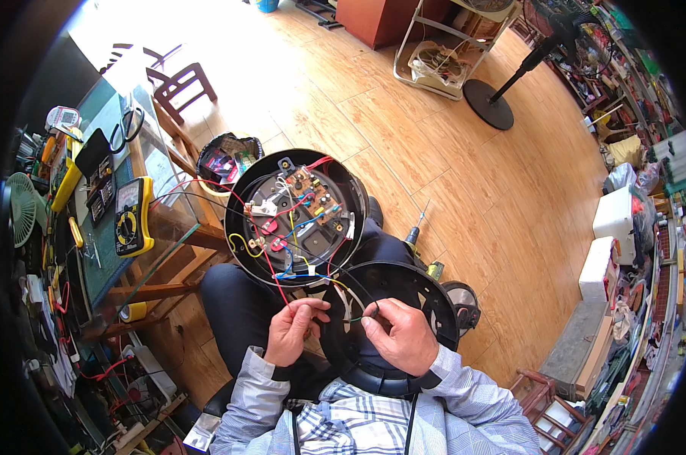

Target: The person uses a cordless drill to remove screws from a circular electronic device, then manipulates internal wires and components by hand. They continue adjusting and connecting wires inside the device throughout the clip.

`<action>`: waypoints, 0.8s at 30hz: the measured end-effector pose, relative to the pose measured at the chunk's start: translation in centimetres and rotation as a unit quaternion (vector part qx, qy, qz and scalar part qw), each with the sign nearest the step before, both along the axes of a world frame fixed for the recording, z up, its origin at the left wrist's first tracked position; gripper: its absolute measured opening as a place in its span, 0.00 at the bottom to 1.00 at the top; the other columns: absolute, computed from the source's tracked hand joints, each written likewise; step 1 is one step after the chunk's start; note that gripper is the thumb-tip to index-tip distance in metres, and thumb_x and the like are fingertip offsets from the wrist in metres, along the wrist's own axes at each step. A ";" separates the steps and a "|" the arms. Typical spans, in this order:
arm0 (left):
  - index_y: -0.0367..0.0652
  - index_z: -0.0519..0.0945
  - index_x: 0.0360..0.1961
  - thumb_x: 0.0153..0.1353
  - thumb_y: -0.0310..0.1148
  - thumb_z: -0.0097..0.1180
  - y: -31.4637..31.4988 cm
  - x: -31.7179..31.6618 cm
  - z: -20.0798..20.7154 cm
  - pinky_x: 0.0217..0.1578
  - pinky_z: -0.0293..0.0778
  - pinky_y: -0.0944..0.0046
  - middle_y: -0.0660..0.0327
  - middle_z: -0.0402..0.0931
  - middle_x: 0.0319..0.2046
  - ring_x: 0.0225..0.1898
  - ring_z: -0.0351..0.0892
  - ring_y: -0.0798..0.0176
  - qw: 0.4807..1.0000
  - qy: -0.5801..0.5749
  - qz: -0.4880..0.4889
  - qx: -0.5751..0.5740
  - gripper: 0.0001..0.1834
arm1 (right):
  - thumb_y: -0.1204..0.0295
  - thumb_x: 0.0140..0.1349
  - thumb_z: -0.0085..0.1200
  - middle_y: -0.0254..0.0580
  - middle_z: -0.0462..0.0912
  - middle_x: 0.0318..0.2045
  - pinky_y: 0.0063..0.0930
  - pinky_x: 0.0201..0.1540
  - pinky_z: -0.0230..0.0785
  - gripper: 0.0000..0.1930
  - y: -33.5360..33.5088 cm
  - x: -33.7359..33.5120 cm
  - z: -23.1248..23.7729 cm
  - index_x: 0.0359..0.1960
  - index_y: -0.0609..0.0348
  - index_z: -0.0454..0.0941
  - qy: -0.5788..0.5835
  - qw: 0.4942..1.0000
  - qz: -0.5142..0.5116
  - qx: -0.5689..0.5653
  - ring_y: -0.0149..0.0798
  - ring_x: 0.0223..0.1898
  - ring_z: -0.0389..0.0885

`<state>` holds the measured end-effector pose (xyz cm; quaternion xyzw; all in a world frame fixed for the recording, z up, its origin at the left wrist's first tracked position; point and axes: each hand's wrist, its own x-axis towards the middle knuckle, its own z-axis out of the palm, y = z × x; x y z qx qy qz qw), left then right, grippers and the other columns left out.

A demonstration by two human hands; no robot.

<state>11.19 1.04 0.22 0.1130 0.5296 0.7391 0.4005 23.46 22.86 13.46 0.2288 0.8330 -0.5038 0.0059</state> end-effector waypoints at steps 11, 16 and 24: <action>0.28 0.80 0.67 0.86 0.36 0.58 2.7 0.8 1.0 0.35 0.81 0.71 0.54 0.92 0.51 0.33 0.87 0.72 0.995 -0.029 -0.008 -0.097 0.21 | 0.73 0.73 0.65 0.49 0.85 0.35 0.35 0.37 0.78 0.07 0.5 -0.3 0.3 0.44 0.66 0.86 0.005 0.998 -0.055 0.024 0.42 0.32 0.87; 0.27 0.83 0.66 0.83 0.32 0.62 3.8 1.4 0.7 0.50 0.83 0.68 0.57 0.92 0.48 0.48 0.89 0.70 0.995 0.023 -0.027 -0.088 0.20 | 0.72 0.74 0.65 0.49 0.84 0.36 0.37 0.40 0.78 0.08 0.6 -0.2 -0.2 0.43 0.66 0.86 0.014 0.997 -0.030 0.067 0.46 0.35 0.86; 0.32 0.86 0.63 0.81 0.33 0.64 3.6 1.1 1.0 0.29 0.74 0.73 0.66 0.89 0.37 0.30 0.81 0.78 0.987 0.026 -0.067 -0.146 0.18 | 0.71 0.79 0.59 0.62 0.87 0.47 0.46 0.51 0.82 0.12 0.4 0.0 -2.3 0.52 0.71 0.84 0.023 0.998 0.002 0.064 0.62 0.48 0.89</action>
